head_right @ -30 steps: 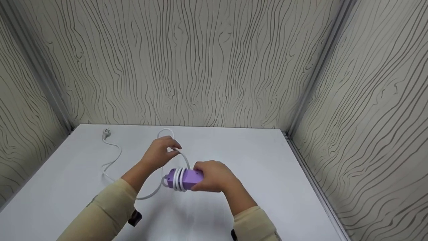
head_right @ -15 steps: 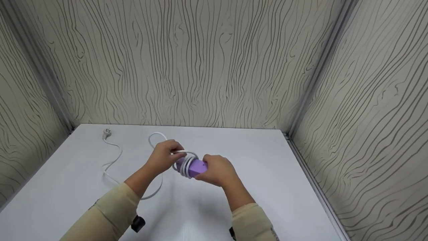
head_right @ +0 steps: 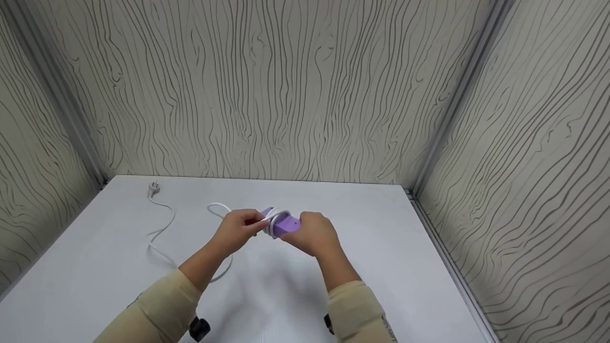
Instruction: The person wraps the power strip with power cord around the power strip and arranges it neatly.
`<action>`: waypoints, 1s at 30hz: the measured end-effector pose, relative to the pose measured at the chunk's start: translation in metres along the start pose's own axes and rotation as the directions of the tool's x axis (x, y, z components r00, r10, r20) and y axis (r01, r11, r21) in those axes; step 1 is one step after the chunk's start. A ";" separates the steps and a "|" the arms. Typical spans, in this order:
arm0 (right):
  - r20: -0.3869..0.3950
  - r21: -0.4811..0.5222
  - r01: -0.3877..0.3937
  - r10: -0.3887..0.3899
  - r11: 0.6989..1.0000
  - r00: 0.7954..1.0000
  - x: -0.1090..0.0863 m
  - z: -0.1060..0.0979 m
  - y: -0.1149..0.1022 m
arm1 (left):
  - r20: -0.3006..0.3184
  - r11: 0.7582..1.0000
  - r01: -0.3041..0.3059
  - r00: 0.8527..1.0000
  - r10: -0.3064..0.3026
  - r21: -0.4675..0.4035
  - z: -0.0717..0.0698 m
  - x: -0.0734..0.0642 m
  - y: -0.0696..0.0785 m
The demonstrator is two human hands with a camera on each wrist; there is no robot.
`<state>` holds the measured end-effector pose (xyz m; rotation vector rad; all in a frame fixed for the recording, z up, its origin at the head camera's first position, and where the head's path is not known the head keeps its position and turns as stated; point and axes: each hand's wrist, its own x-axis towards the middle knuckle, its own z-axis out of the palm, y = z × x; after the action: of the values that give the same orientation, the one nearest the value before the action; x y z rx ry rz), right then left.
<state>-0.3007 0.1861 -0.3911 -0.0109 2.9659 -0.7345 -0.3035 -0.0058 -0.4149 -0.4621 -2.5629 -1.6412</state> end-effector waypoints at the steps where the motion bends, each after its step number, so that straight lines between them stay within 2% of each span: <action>1: -0.007 0.004 -0.008 0.008 1.000 1.000 0.001 -0.001 0.000 | 0.004 1.000 0.000 1.000 0.000 -0.015 0.001 -0.001 0.000; 11: -0.098 -0.045 0.012 -0.016 0.999 0.995 0.007 -0.015 0.008 | 0.004 0.983 -0.018 1.000 0.019 -0.183 0.016 -0.016 -0.011; 17: -0.095 0.009 0.011 -0.010 1.000 0.995 0.010 -0.027 0.009 | -0.009 0.961 -0.036 0.999 0.035 -0.273 0.030 -0.024 -0.020; 27: -0.100 0.089 0.040 -0.031 0.995 0.995 0.006 -0.045 0.007 | 0.009 0.945 -0.058 0.998 0.064 -0.321 0.038 -0.033 -0.032; 30: -0.114 0.108 0.049 -0.036 0.993 0.993 0.005 -0.049 0.004 | 0.003 0.948 -0.103 0.994 0.109 -0.301 0.039 -0.035 -0.036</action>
<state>-0.3100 0.2126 -0.3507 -0.0265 3.0331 -0.9342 -0.2758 0.0081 -0.4706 -0.6257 -2.2599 -2.0032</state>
